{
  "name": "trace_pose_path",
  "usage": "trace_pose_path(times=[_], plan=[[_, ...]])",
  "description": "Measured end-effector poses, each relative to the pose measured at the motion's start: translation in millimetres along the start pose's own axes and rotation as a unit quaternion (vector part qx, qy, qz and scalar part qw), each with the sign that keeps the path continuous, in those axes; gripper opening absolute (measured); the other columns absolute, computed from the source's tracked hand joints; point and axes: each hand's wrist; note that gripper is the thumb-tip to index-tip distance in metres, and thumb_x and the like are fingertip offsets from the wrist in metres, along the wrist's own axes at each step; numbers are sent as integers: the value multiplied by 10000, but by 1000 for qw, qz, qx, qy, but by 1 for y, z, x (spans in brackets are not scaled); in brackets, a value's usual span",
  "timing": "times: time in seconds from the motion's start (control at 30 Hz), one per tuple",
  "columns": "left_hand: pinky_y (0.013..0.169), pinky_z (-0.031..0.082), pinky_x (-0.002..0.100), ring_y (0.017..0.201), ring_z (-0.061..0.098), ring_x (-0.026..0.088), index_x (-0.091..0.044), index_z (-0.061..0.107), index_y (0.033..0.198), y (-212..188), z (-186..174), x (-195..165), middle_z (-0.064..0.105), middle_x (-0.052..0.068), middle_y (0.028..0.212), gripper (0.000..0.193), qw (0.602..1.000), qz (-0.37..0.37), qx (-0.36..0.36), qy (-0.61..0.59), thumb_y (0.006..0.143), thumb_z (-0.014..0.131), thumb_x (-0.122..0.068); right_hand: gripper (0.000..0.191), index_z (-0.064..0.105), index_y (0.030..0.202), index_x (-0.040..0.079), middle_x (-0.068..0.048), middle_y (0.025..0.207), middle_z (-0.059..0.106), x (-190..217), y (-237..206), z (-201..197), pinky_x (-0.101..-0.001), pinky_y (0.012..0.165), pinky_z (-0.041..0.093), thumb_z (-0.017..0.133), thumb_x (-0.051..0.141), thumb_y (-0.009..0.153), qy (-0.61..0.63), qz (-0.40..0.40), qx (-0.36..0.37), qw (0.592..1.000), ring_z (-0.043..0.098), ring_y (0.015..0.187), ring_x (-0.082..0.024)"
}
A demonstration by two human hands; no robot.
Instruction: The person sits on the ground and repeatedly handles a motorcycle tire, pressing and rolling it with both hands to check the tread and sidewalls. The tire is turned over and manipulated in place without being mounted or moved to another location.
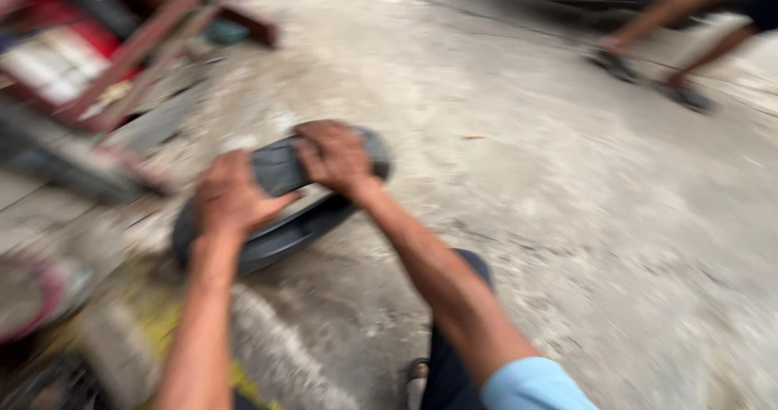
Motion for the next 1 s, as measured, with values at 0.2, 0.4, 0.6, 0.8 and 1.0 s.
trace_pose_path(times=[0.2, 0.4, 0.6, 0.8, 1.0], plan=[[997, 469, 519, 1192, 591, 406, -16, 564, 1332, -15, 5, 8, 608, 226, 1297, 1077, 998, -34, 33, -30, 543, 909, -662, 279, 713, 1172, 9, -195, 1149, 726, 9, -8, -9, -477, 992, 505, 649, 219, 1000, 7, -85, 43, 995, 678, 1071, -389], [1041, 484, 473, 1235, 605, 342, -54, 557, 1304, -51, -9, 25, 631, 163, 1302, 1053, 994, -76, 43, -69, 543, 854, -719, 878, 570, 1464, 53, -200, 1286, 659, 6, -11, -12, -521, 1059, 420, 739, 558, 766, -82, -164, 184, 966, 624, 1167, -387], [1033, 453, 531, 1227, 582, 420, -30, 554, 1339, -80, -26, 58, 614, 233, 1308, 1136, 997, 2, -52, -63, 511, 909, -722, 1125, 495, 1494, 58, -237, 1397, 587, -15, -19, -17, -516, 1127, 407, 772, 770, 669, 35, -97, 240, 965, 542, 1307, -421], [983, 480, 542, 1142, 603, 454, -4, 567, 1348, -79, -57, 73, 631, 263, 1232, 1064, 997, -5, -1, -72, 519, 927, -565, 982, 594, 1414, 72, -187, 1360, 625, 21, -27, 23, -538, 1158, 380, 810, 724, 712, 13, -147, 210, 967, 559, 1306, -398], [917, 534, 489, 1079, 684, 381, -45, 634, 1326, -65, -78, 82, 701, 211, 1200, 1031, 997, 48, 48, 47, 560, 807, -712, 1053, 562, 1387, 96, -159, 1209, 647, 78, -2, 39, -517, 994, 433, 697, 822, 636, -13, -186, 220, 957, 606, 1143, -369]])
Point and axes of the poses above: each hand's wrist, its own y-axis towards the middle knuckle, its own z-axis out of the palm, x = y × z
